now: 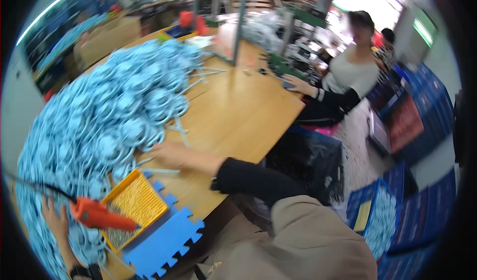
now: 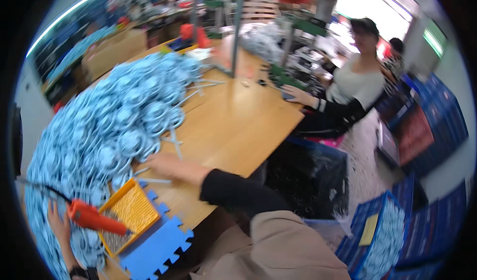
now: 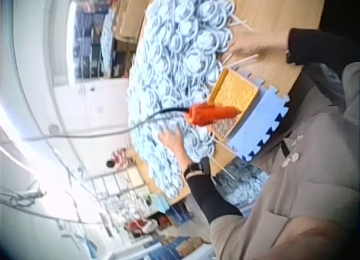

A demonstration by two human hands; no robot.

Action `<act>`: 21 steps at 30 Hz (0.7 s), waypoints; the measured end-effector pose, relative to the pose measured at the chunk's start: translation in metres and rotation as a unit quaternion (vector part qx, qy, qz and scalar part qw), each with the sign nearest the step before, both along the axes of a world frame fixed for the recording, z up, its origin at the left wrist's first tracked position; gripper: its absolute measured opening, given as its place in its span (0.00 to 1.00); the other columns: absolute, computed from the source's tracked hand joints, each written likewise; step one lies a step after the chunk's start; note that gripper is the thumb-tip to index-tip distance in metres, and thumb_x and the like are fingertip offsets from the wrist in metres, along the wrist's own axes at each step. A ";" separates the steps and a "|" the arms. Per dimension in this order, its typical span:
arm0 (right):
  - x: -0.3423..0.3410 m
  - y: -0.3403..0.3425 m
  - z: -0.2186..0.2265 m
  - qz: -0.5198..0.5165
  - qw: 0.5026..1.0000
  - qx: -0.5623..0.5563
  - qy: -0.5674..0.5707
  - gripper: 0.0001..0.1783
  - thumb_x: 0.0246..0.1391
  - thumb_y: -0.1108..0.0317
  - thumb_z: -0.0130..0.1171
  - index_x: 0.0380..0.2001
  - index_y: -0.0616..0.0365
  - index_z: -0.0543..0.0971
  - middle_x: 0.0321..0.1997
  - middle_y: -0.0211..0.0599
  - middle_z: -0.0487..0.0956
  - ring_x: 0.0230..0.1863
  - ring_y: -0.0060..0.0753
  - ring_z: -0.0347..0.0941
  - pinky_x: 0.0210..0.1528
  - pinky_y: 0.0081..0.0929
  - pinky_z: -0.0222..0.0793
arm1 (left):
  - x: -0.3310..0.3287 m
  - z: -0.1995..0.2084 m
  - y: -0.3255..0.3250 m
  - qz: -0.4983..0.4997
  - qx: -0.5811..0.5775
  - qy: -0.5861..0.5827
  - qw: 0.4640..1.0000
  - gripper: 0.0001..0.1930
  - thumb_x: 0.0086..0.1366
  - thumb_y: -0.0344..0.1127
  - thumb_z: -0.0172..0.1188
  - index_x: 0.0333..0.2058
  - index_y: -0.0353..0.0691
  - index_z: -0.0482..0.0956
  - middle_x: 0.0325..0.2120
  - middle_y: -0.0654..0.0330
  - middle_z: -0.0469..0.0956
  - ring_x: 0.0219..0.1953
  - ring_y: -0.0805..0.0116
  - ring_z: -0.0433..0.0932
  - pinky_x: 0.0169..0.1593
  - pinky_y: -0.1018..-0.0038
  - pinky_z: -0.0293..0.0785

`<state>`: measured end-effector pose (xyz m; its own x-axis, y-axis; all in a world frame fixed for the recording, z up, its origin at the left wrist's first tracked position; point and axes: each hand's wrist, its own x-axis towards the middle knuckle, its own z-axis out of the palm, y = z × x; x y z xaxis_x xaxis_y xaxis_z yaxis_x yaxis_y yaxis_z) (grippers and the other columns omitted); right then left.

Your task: Assembling blue plastic components using an electric screwdriver and screws in a factory setting.

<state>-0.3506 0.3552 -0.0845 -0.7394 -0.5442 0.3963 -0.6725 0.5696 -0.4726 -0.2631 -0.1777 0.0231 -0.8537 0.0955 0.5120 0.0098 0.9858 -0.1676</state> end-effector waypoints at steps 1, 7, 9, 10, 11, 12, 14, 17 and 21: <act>-0.002 -0.010 0.005 -0.003 0.999 0.041 0.022 0.11 0.49 0.70 0.54 0.37 0.57 0.79 0.42 0.44 0.77 0.49 0.47 0.73 0.49 0.42 0.70 | 0.002 -0.011 -0.019 -0.002 0.005 -0.015 1.000 0.29 0.60 0.35 0.58 0.60 0.35 0.67 0.64 0.44 0.59 0.64 0.43 0.59 0.65 0.56 0.54; -0.006 0.008 0.007 -0.118 0.986 0.097 0.065 0.08 0.50 0.67 0.53 0.33 0.55 0.79 0.36 0.44 0.77 0.39 0.48 0.76 0.40 0.44 0.74 | 0.006 -0.025 -0.002 -0.066 -0.026 -0.004 0.998 0.31 0.61 0.34 0.58 0.62 0.35 0.64 0.61 0.41 0.62 0.63 0.42 0.61 0.64 0.57 0.56; -0.006 0.021 0.011 -0.119 0.983 0.089 0.110 0.09 0.52 0.67 0.52 0.33 0.55 0.80 0.35 0.47 0.77 0.37 0.51 0.77 0.39 0.45 0.74 | 0.019 0.010 0.043 -0.034 0.007 -0.067 0.997 0.33 0.61 0.43 0.59 0.62 0.34 0.64 0.62 0.39 0.59 0.64 0.41 0.58 0.65 0.54 0.54; -0.006 0.031 0.014 -0.150 0.983 0.040 0.100 0.08 0.52 0.68 0.53 0.33 0.56 0.79 0.35 0.46 0.77 0.37 0.50 0.77 0.37 0.44 0.74 | 0.019 0.019 0.060 -0.005 0.037 -0.132 0.991 0.36 0.62 0.53 0.61 0.61 0.33 0.65 0.63 0.36 0.57 0.66 0.39 0.54 0.67 0.52 0.51; -0.004 0.038 0.022 -0.177 0.980 -0.013 0.093 0.07 0.52 0.68 0.54 0.33 0.56 0.79 0.35 0.46 0.77 0.36 0.49 0.77 0.36 0.43 0.74 | 0.018 0.013 0.048 -0.011 0.027 -0.106 0.994 0.37 0.63 0.57 0.56 0.60 0.31 0.66 0.62 0.36 0.59 0.65 0.39 0.55 0.67 0.52 0.51; -0.005 0.042 0.026 -0.176 0.980 -0.010 0.091 0.07 0.52 0.68 0.54 0.33 0.56 0.79 0.35 0.46 0.77 0.36 0.49 0.77 0.36 0.43 0.74 | 0.020 0.010 0.046 -0.011 0.030 -0.108 0.994 0.37 0.63 0.57 0.56 0.60 0.31 0.66 0.62 0.36 0.59 0.65 0.39 0.55 0.67 0.52 0.51; -0.008 0.047 0.038 -0.179 0.944 -0.227 0.157 0.05 0.54 0.70 0.56 0.32 0.59 0.78 0.31 0.42 0.77 0.31 0.40 0.78 0.31 0.35 0.73 | 0.035 0.015 0.047 0.007 0.062 -0.077 0.995 0.36 0.64 0.55 0.56 0.60 0.31 0.66 0.62 0.37 0.60 0.65 0.39 0.56 0.67 0.53 0.52; 0.006 0.070 0.071 -0.166 0.909 -0.380 -0.045 0.05 0.56 0.71 0.57 0.32 0.61 0.76 0.27 0.36 0.75 0.26 0.29 0.76 0.28 0.28 0.70 | 0.034 0.011 0.055 0.028 0.043 -0.086 0.995 0.35 0.65 0.55 0.54 0.60 0.32 0.65 0.61 0.38 0.61 0.64 0.39 0.57 0.67 0.53 0.52; 0.048 0.086 0.113 -0.146 0.894 -0.423 -0.030 0.05 0.59 0.71 0.55 0.34 0.61 0.76 0.23 0.29 0.73 0.25 0.19 0.73 0.28 0.21 0.68 | 0.042 0.007 0.051 0.054 0.058 -0.107 0.991 0.35 0.66 0.54 0.52 0.63 0.34 0.62 0.62 0.38 0.60 0.66 0.39 0.54 0.68 0.55 0.50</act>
<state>-0.3028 0.4407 0.0285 -0.8345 0.1519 0.5297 -0.5128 0.1378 -0.8474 -0.2211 -0.1265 0.0302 -0.9457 -0.0514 0.3209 -0.0738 0.9956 -0.0579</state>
